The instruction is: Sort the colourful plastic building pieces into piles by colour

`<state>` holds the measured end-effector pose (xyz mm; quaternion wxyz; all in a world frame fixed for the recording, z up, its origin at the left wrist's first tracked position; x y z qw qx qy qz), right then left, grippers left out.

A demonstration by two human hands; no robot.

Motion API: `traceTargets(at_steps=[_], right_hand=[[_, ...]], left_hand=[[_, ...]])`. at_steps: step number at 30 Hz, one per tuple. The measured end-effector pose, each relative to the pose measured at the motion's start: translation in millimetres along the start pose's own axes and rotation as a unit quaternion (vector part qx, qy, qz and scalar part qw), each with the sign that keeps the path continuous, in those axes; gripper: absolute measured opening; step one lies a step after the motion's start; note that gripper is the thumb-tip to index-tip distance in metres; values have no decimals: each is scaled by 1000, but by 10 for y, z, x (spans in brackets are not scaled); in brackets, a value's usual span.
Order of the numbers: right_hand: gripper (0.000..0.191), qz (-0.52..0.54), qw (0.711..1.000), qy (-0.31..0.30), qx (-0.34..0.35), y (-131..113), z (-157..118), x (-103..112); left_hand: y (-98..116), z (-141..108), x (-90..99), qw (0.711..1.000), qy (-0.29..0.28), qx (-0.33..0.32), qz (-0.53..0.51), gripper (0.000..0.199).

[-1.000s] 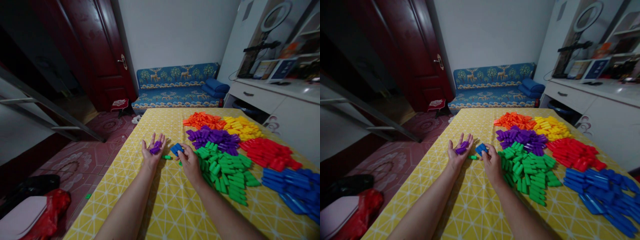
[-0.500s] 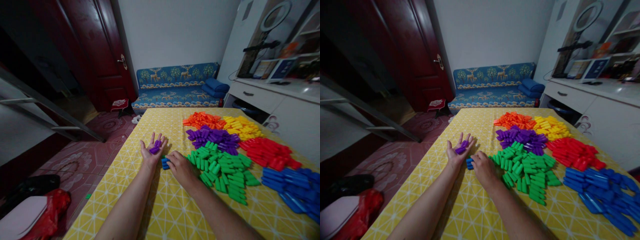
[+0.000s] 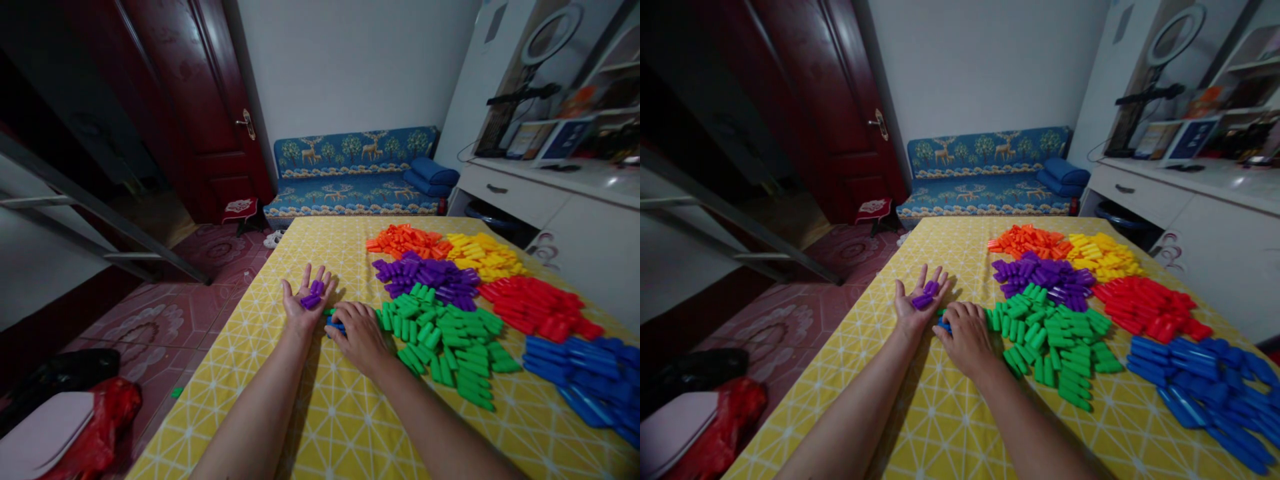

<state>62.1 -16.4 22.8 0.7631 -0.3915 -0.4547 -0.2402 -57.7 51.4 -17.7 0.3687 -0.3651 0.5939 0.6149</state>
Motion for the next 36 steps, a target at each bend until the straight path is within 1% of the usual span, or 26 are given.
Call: traceTargets(at_steps=[3, 8, 10, 14, 17, 20, 23, 25, 27, 29, 32, 36], right_hand=[[17, -6, 1000, -3, 9, -13, -1, -4], [31, -18, 1000, 3, 15, -15, -15, -69], [28, -15, 1000, 4, 14, -8, -8, -93], [10, -22, 1000, 15, -3, 57, 23, -86], [10, -29, 999, 25, -22, 136, 35, -59], [13, -13, 998, 45, -33, 196, 31, -14], [13, 22, 995, 93, -41, 232, 14, 73], [21, 68, 989, 125, -27, 223, 3, 127], [34, 113, 984, 139, -3, 191, 1, 150], [44, 131, 983, 131, 7, 160, 10, 138], [51, 108, 989, 95, -19, 160, 40, 85], [56, 71, 995, 49, -48, 165, 88, 45]], left_hand=[[-16, 2, -9, 1000, 1, 0, 3, 73], [-28, 3, -21, 1000, -10, 0, 9, 72], [-40, 2, -33, 1000, -17, 8, -5, 72], [-60, -5, -53, 999, -16, 21, -43, 73], [-72, -3, -58, 997, -16, 26, -69, 74], [-89, 4, -79, 996, -40, 36, -76, 76], [-125, -3, -128, 993, -73, 62, -67, 79], [-154, -22, -178, 991, -93, 81, -54, 81], [-187, -52, -243, 987, -119, 100, -36, 83], [-227, -88, -315, 982, -149, 118, -14, 86], [-295, -140, -391, 972, -184, 143, 12, 91], [-357, -165, -414, 968, -194, 157, 34, 92]])
Point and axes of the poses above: each hand's wrist, its own z-axis towards the middle knuckle, its own x-axis out of the back of the hand, y = z × x, the point moved 8 cm from there along z, towards the middle knuckle, and after that the axes turned 6 degrees about -y, right-handed, at the moved point
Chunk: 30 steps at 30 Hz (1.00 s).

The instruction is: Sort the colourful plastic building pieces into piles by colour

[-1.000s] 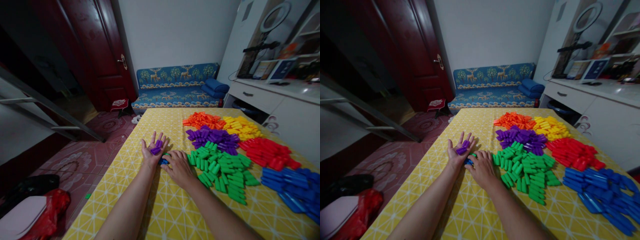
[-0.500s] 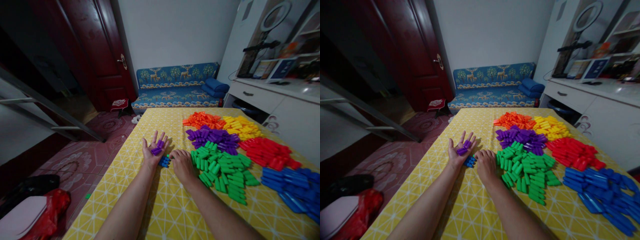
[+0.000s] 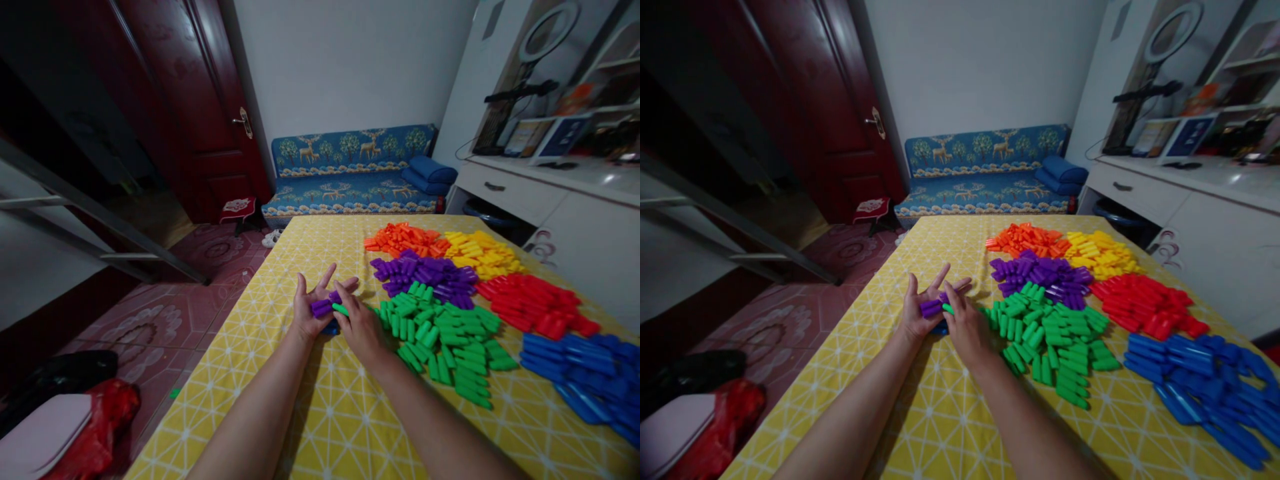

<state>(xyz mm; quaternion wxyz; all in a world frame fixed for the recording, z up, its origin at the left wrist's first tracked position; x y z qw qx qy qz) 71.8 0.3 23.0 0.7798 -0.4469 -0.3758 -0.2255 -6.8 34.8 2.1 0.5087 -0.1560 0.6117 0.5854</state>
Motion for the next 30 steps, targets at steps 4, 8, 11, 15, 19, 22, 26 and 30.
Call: traceTargets(at_steps=[4, 8, 11, 15, 19, 22, 26, 30], right_hand=[[42, 1, 1000, -24, -11, -2, 34, 3], [31, 12, 999, -31, -28, 49, 55, 30], [29, -8, 998, -38, -51, 115, 75, 73], [29, -54, 994, -37, -87, 188, 93, 177], [20, -66, 993, -10, -97, 292, 112, 322], [21, -65, 990, 56, -109, 523, 164, 603], [28, -130, 970, 128, -158, 1029, 282, 1146], [34, -221, 945, 84, -226, 1552, 376, 1455]], left_hand=[[-24, 15, 25, 1000, 13, 4, -13, 92], [-42, 26, 36, 999, 27, 9, -41, 91], [-69, 26, 17, 998, 25, 22, -57, 89], [-105, 20, 4, 996, 11, 38, -78, 88], [-102, 23, 14, 996, -8, 37, -82, 91], [-65, 31, 24, 995, -22, 27, -89, 93], [4, 39, 55, 996, -18, 1, -91, 94], [43, 39, 40, 996, -18, -15, -81, 93]])
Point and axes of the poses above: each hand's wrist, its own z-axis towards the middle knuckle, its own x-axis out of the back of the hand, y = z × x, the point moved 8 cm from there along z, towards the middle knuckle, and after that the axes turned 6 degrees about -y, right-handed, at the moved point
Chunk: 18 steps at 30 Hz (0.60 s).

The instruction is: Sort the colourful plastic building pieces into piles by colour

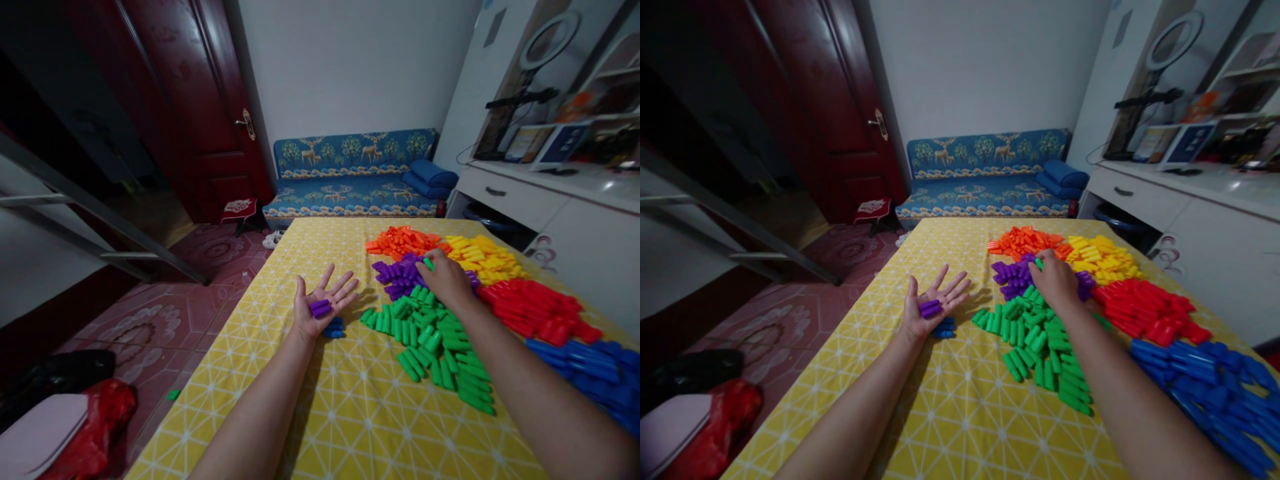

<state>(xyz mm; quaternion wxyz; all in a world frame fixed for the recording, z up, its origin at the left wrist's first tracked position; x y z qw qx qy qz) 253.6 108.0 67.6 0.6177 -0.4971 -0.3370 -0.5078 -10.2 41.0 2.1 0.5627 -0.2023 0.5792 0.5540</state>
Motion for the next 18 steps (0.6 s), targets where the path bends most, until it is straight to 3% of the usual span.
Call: traceTargets(at_steps=[4, 8, 12, 15, 18], right_hand=[[38, -51, 997, -50, -21, 247, 114, -88], [40, -46, 998, -27, -23, 135, 29, -16], [32, 58, 996, -10, 67, -493, -284, 46], [24, 159, 970, -80, 167, -1139, -649, -100], [23, 189, 946, -141, 223, -1643, -988, -272]], left_hand=[[16, -3, -16, 1000, 1, -7, 5, 98], [22, 1, 1, 1000, -2, -8, 3, 102], [17, 10, 21, 1000, -2, -4, -8, 104], [14, 6, 29, 1000, 10, -1, -9, 104], [15, -7, 32, 1000, 28, -4, 10, 103]])
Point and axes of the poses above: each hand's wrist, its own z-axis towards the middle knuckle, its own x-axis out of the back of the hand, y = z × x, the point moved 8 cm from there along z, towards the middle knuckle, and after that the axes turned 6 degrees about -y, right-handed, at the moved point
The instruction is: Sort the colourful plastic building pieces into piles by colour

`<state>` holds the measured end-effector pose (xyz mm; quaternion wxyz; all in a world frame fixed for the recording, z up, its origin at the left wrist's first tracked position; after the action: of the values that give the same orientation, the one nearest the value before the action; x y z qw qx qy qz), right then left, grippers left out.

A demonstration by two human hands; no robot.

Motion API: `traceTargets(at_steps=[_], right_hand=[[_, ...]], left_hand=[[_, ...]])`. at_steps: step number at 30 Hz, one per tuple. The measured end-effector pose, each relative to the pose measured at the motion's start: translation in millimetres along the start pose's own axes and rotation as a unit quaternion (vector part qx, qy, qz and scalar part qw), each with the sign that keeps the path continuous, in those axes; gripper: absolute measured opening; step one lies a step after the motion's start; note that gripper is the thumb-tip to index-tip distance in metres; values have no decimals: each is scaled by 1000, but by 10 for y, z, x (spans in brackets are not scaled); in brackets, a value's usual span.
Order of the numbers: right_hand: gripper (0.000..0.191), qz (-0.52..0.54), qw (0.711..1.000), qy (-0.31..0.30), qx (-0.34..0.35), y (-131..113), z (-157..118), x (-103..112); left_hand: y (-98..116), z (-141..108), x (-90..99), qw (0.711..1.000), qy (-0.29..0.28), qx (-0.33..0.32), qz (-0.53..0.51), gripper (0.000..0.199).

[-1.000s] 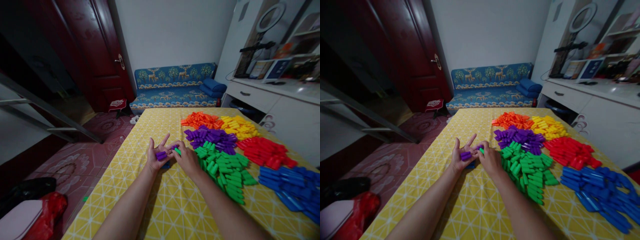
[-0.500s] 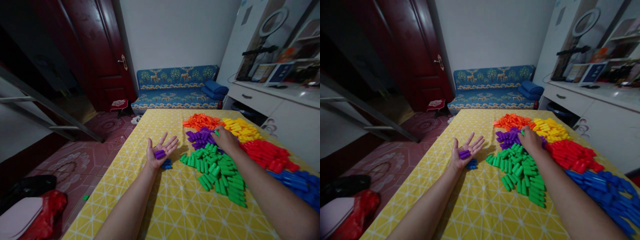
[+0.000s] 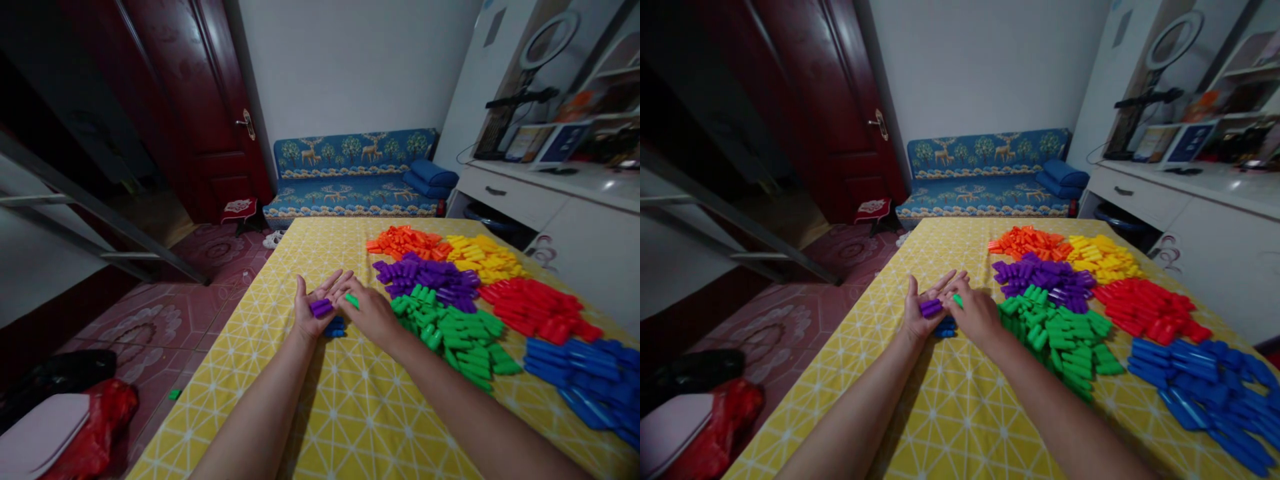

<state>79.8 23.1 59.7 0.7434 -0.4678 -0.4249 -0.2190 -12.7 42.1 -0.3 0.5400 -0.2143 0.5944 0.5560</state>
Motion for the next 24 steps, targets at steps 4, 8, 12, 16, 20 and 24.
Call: traceTargets(at_steps=[4, 8, 12, 16, 20, 24], right_hand=[[35, -24, 999, -44, 2, -276, -20, -283], [45, -70, 994, -78, -21, -299, -36, -348], [44, -93, 991, -90, -30, -293, -83, -353], [38, -113, 988, -93, -40, -241, -153, -299], [26, -62, 996, -32, -48, 97, -276, 55], [28, -61, 988, 80, -116, 909, -526, 621]], left_hand=[[9, -14, -20, 1000, 12, -11, 13, 104], [-2, -21, -15, 999, 29, -7, 14, 104], [-71, -20, -24, 999, 22, 15, 21, 102], [-133, -20, -72, 999, 4, 31, 38, 99], [-46, -16, -54, 995, 25, -1, 97, 86], [280, -83, 125, 935, 152, -130, 293, 56]])
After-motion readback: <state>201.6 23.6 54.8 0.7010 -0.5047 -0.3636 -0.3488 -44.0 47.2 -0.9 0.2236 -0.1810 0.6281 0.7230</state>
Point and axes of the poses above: each hand's wrist, its own z-axis towards the middle knuckle, its own x-axis out of the back of the hand, y = z × x, the point moved 8 cm from there along z, towards the middle knuckle, and after that the axes turned 6 degrees about -y, right-handed, at the moved point
